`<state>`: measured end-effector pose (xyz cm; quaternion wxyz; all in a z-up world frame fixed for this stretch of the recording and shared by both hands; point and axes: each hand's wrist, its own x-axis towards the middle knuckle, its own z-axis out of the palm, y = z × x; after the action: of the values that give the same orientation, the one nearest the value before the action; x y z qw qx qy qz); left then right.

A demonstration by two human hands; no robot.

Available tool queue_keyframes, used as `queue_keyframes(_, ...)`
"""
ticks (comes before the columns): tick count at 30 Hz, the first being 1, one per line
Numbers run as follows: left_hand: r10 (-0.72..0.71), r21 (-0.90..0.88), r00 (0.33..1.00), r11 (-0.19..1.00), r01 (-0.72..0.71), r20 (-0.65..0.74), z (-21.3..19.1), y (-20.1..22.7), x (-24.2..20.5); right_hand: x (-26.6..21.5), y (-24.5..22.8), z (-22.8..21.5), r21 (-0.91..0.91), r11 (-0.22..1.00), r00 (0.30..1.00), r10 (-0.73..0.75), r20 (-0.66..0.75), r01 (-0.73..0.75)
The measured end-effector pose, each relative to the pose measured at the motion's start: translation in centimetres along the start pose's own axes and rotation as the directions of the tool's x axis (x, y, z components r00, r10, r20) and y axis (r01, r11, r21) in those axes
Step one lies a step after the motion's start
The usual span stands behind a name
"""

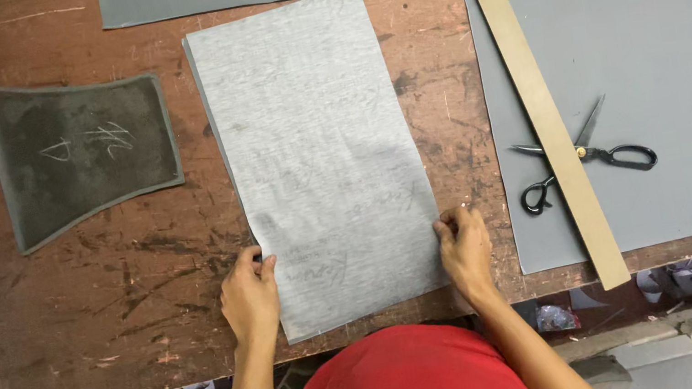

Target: The person places a gray sheet on a workbench and uses a white marking tool to draw lines along its edges. They then use a long straight ruler to draw parallel lines across the sheet. The person continues marking the material with the ruler and marker.

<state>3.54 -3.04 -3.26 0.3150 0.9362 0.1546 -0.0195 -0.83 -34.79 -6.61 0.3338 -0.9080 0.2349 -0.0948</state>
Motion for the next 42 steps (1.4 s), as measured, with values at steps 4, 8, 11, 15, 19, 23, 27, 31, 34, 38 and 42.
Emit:
queue_keyframes(4,0.012,0.010,1.000,1.000,-0.012,-0.002,-0.3,0.1,-0.1,0.2,0.0,0.0,-0.019,1.000,1.000,-0.006,-0.024,0.006)
queue_keyframes(8,-0.003,0.008,1.000,1.000,0.003,-0.003,-0.2,0.2,0.0,0.2,-0.3,-0.2,0.012,0.999,0.999,0.039,-0.018,-0.039)
queue_keyframes(11,0.028,-0.007,0.999,1.000,-0.028,-0.022,-0.1,-0.1,-0.3,-0.2,-0.4,-0.4,0.018,0.999,0.999,0.046,-0.004,-0.046)
queue_keyframes(15,0.007,-0.013,1.000,1.000,-0.007,-0.020,-0.1,-0.1,-0.3,-0.1,-0.7,-0.6,0.006,0.999,0.999,0.032,-0.006,-0.032)
queue_keyframes(19,0.010,-0.006,0.999,1.000,-0.010,-0.035,0.0,0.1,-0.4,-0.1,-0.9,-0.7,0.005,0.998,0.998,0.057,0.003,-0.057)
queue_keyframes(23,-0.035,0.001,0.998,0.999,0.035,-0.047,0.1,0.3,-0.7,-0.1,-1.0,-0.7,0.011,0.999,0.999,0.053,0.000,-0.053)
queue_keyframes(27,-0.021,0.020,0.997,1.000,0.023,-0.071,0.1,0.5,-0.8,0.2,-1.2,-0.8,0.001,1.000,1.000,0.027,-0.001,-0.027)
queue_keyframes(31,-0.027,0.009,0.998,1.000,0.028,-0.062,-0.2,0.0,-1.1,-0.4,-1.1,-0.9,0.037,0.995,0.995,0.091,0.029,-0.092)
queue_keyframes(34,-0.023,0.006,0.997,1.000,0.023,-0.068,0.0,0.2,-0.7,-0.1,-1.3,-1.0,-0.008,0.999,0.998,0.054,0.020,-0.054)
queue_keyframes(38,-0.018,-0.021,0.995,1.000,0.016,-0.100,0.1,0.0,-0.7,-0.2,-1.5,-1.0,0.014,0.998,0.998,0.067,0.014,-0.067)
queue_keyframes(42,-0.009,-0.010,0.994,1.000,0.008,-0.105,0.3,-0.3,-0.6,-0.3,-1.5,-1.0,0.014,0.998,0.998,0.063,0.015,-0.063)
